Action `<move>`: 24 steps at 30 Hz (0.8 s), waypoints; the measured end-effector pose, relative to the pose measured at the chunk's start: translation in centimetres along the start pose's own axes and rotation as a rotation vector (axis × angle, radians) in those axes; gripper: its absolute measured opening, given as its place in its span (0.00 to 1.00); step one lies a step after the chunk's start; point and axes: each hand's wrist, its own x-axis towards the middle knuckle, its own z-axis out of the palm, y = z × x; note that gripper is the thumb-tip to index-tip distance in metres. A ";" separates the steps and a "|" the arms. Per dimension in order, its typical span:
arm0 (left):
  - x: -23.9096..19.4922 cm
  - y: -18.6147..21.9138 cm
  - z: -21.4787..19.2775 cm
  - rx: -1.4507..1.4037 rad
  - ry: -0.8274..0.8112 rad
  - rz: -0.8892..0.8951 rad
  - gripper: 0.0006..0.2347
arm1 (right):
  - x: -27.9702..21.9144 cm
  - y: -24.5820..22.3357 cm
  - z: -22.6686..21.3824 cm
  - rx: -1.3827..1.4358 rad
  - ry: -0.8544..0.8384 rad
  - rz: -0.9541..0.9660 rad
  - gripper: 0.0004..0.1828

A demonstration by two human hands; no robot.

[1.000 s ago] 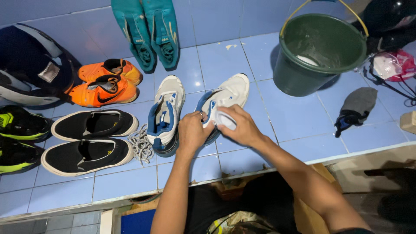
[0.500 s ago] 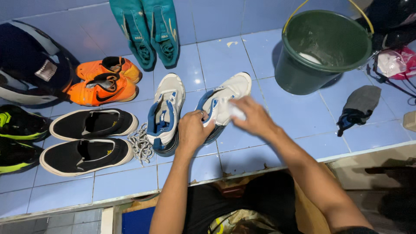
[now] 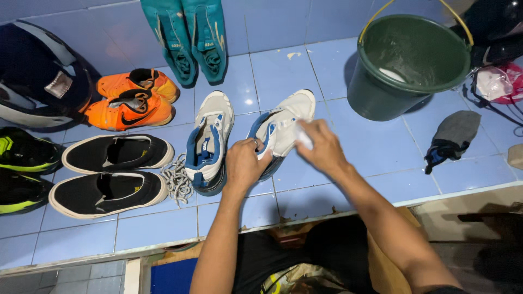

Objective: The person scrubs a white and blue sneaker with a white cloth, dipping it into a green bucket of water. They clean the upper part of the shoe and then flip it over to scrub the black sole.

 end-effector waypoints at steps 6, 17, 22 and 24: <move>0.0 0.2 -0.2 0.000 -0.011 0.003 0.11 | -0.1 -3.6 -1.7 0.237 -0.095 -0.133 0.28; -0.2 0.2 0.2 0.000 0.008 0.005 0.11 | -1.0 -4.0 -0.9 0.236 -0.131 -0.006 0.29; -0.1 0.1 -0.1 -0.006 0.015 0.025 0.11 | 0.9 -1.6 -1.9 0.094 -0.091 -0.002 0.27; -0.1 0.1 0.0 -0.011 0.032 0.029 0.11 | 0.6 -0.8 -1.1 0.005 -0.029 0.046 0.27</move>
